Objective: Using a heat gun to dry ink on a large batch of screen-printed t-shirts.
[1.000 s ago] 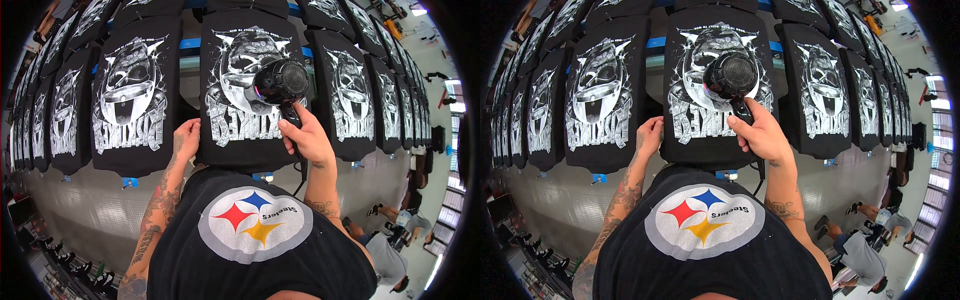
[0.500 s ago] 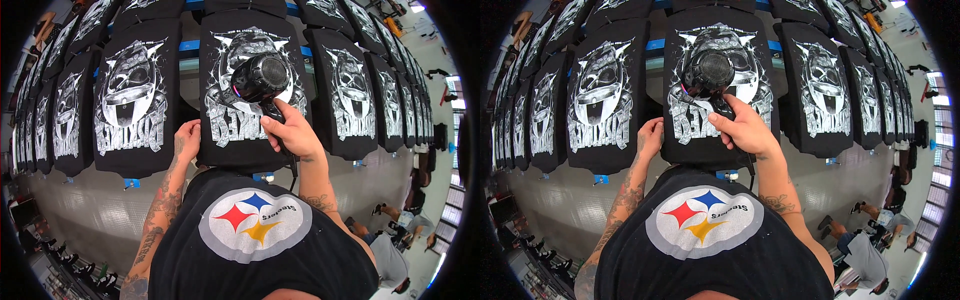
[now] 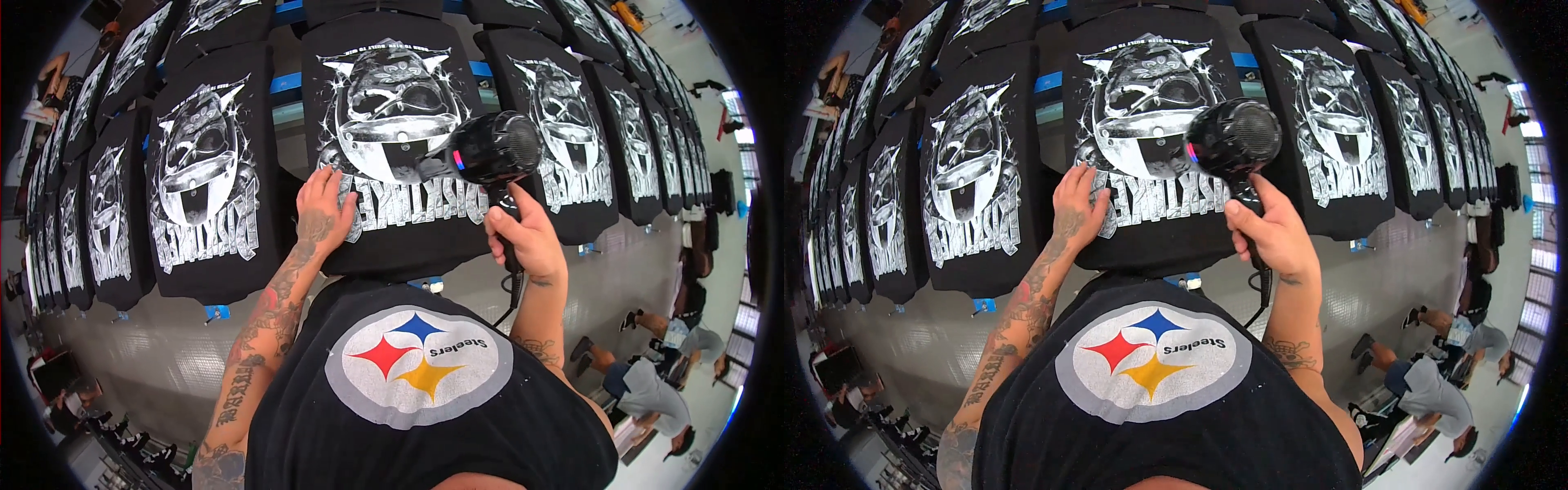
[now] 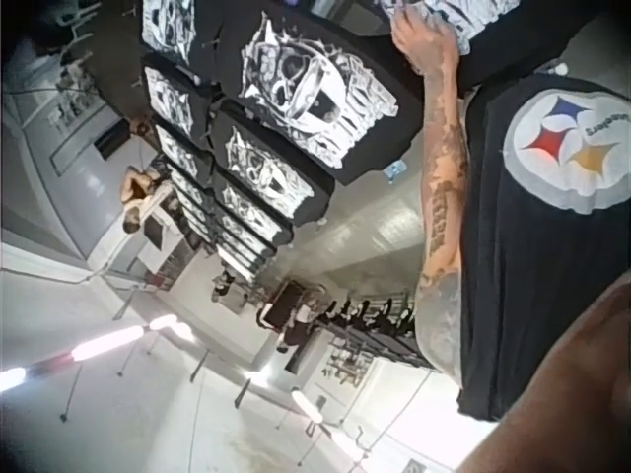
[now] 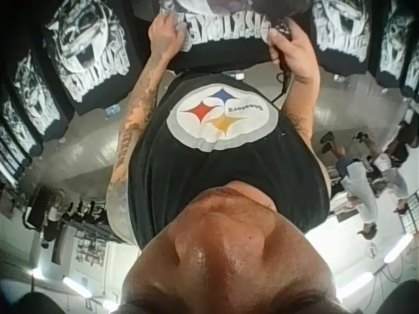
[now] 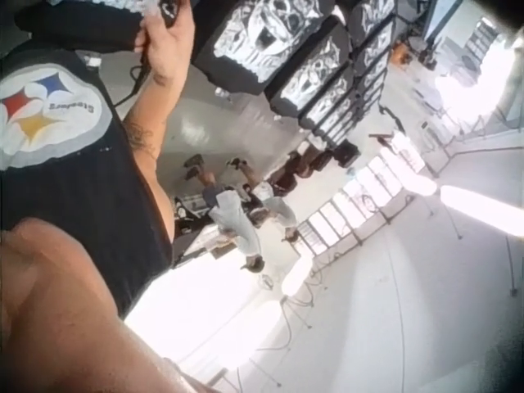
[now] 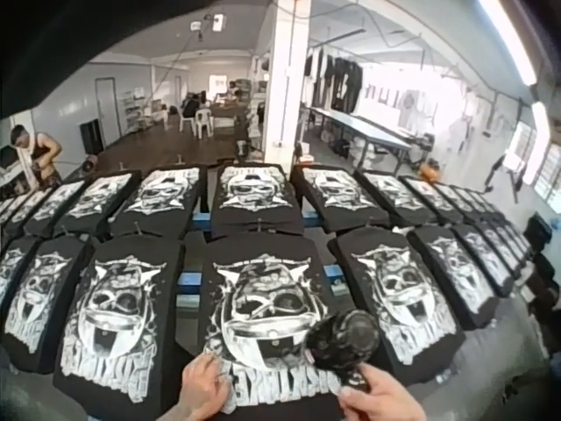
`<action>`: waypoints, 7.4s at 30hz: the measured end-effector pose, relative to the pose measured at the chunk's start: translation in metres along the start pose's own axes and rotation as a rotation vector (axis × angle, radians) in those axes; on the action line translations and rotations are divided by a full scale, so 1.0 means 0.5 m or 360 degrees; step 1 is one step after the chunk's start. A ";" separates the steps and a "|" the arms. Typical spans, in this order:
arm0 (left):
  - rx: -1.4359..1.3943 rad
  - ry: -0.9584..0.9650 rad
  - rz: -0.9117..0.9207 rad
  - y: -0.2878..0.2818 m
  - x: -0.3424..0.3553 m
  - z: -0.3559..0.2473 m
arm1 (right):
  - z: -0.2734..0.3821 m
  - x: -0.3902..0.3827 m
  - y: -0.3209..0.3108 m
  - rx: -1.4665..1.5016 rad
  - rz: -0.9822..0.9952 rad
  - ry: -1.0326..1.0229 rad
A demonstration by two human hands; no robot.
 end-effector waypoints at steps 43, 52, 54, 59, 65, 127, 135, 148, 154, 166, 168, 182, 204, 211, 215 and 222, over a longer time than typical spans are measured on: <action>0.0500 -0.0189 0.0371 0.049 0.135 0.099 | 0.041 0.129 -0.073 -0.0131 -0.0428 -0.0168; -0.0265 -0.0577 -0.0432 0.097 0.229 0.171 | 0.032 0.211 0.080 0.0076 0.0119 -0.0100; -0.0261 -0.0648 -0.0333 0.108 0.228 0.182 | 0.050 0.241 0.091 0.0020 0.0058 -0.0184; -0.0334 -0.0657 -0.0368 0.113 0.231 0.177 | 0.109 0.321 0.084 -0.0021 0.0090 -0.0196; -0.0383 -0.0582 -0.0271 0.110 0.315 0.200 | 0.138 0.439 0.143 -0.0197 0.0267 -0.0263; -0.0305 -0.0719 -0.0291 0.125 0.377 0.223 | 0.155 0.424 -0.070 0.0287 -0.0363 -0.0256; -0.0254 -0.0593 -0.0422 0.130 0.375 0.241 | 0.146 0.465 0.010 0.0433 -0.0175 -0.0275; -0.0320 -0.0548 -0.0476 0.114 0.372 0.212 | 0.124 0.450 0.137 -0.0017 0.0165 -0.0159; -0.0352 -0.0531 -0.0475 0.116 0.380 0.217 | 0.130 0.383 0.022 0.0033 -0.0302 -0.0364; -0.0333 -0.0582 -0.0431 0.127 0.374 0.233 | 0.066 0.192 0.050 -0.0040 0.0136 0.0022; -0.0304 -0.0548 -0.0461 0.129 0.379 0.227 | 0.058 0.152 0.015 0.0162 -0.0161 0.0000; -0.0225 -0.0499 -0.0439 0.122 0.260 0.211 | -0.023 0.021 0.086 0.0031 0.0553 0.0283; -0.0622 -0.0922 -0.0309 0.063 -0.100 0.082 | -0.043 -0.090 -0.012 -0.0095 0.0421 0.0207; -0.0486 -0.0771 -0.0382 0.077 -0.106 0.104 | -0.039 -0.153 -0.110 -0.0146 -0.0581 -0.0201; -0.0399 -0.0633 -0.0419 0.059 -0.137 0.098 | -0.051 -0.135 -0.018 -0.0062 -0.0435 -0.0207; -0.0864 -0.0314 0.0134 -0.070 -0.337 0.080 | -0.088 -0.090 0.323 -0.0216 0.0340 -0.0209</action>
Point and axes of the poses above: each hand's wrist, its own x-axis towards the middle knuckle, its own y-axis out of the palm, z = x × y, the point moved 2 cm from there along x, towards the middle knuckle, and after that the axes turned 2 degrees about x, right-handed, at the moved point
